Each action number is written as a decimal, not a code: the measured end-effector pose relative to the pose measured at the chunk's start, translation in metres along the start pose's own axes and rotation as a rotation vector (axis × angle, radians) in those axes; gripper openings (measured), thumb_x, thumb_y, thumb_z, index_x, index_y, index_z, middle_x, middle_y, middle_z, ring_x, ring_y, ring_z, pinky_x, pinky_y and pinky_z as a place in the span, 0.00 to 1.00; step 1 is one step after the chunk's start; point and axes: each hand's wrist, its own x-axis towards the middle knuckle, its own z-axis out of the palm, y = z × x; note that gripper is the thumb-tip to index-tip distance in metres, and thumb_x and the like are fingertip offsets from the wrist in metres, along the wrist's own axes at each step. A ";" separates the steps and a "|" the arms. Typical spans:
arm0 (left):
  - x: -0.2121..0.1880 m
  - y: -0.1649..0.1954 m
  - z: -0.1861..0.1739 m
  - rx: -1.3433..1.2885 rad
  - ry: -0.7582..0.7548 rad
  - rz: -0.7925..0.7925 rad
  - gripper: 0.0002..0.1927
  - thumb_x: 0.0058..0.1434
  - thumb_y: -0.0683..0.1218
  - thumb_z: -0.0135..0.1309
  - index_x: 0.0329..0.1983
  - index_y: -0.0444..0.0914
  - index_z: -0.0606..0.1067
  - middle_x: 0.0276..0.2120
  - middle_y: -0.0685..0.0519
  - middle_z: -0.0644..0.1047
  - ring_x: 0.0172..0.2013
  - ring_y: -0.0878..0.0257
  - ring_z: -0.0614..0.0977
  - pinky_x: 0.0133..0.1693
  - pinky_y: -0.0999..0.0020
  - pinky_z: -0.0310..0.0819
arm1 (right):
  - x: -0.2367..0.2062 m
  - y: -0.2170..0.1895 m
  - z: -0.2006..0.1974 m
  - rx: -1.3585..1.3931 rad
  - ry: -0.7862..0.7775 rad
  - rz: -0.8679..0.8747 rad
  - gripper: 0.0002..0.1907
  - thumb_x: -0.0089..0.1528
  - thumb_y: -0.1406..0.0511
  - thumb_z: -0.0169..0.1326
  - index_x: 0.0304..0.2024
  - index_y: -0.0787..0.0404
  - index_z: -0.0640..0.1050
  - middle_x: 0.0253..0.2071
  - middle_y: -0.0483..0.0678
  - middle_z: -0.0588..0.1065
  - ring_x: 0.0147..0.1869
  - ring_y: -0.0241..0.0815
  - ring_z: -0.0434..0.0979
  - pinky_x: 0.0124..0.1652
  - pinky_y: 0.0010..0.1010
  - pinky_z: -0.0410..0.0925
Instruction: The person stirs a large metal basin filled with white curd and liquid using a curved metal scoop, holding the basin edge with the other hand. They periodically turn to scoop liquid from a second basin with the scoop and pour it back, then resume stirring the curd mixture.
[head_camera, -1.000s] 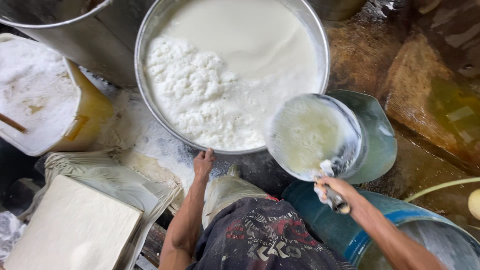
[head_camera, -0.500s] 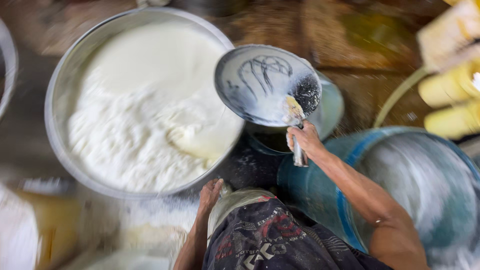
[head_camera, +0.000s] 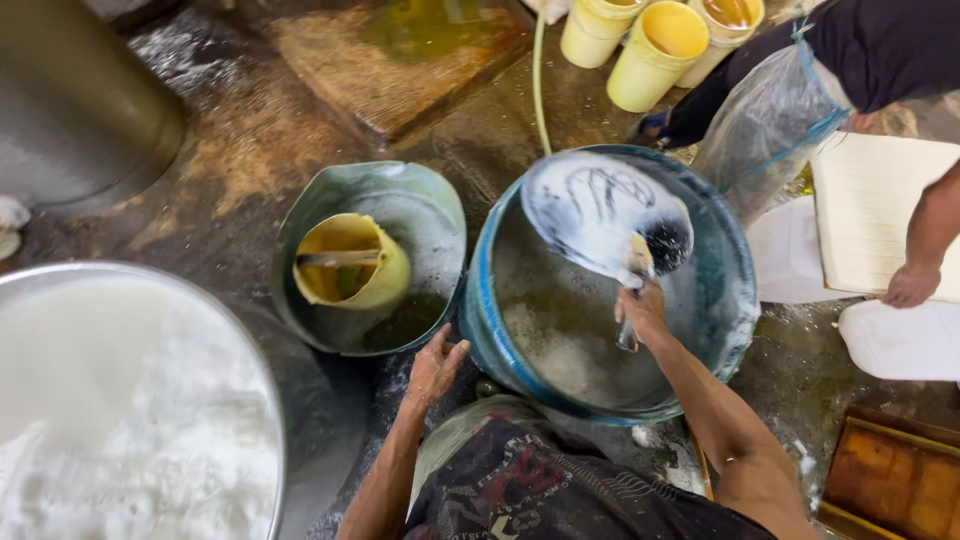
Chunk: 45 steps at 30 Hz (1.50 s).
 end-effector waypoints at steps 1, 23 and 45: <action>0.010 0.011 0.009 0.006 -0.025 0.009 0.38 0.62 0.59 0.58 0.69 0.34 0.64 0.36 0.43 0.83 0.37 0.54 0.85 0.43 0.58 0.78 | 0.009 0.013 -0.013 -0.027 0.101 0.032 0.04 0.63 0.69 0.52 0.40 0.61 0.72 0.21 0.47 0.68 0.17 0.41 0.70 0.17 0.37 0.64; 0.019 0.057 0.059 0.108 -0.079 -0.129 0.41 0.61 0.61 0.56 0.72 0.39 0.61 0.29 0.45 0.79 0.32 0.54 0.82 0.39 0.61 0.75 | 0.025 0.062 0.009 0.598 -0.694 0.991 0.11 0.67 0.66 0.47 0.29 0.62 0.67 0.20 0.46 0.67 0.21 0.40 0.69 0.22 0.32 0.67; -0.278 -0.264 -0.063 -1.181 1.109 -0.668 0.21 0.65 0.49 0.49 0.58 0.34 0.66 0.37 0.51 0.81 0.38 0.61 0.80 0.38 0.57 0.73 | -0.018 -0.116 0.108 -0.095 -1.079 1.203 0.11 0.62 0.60 0.46 0.39 0.61 0.71 0.17 0.40 0.65 0.17 0.37 0.69 0.12 0.28 0.61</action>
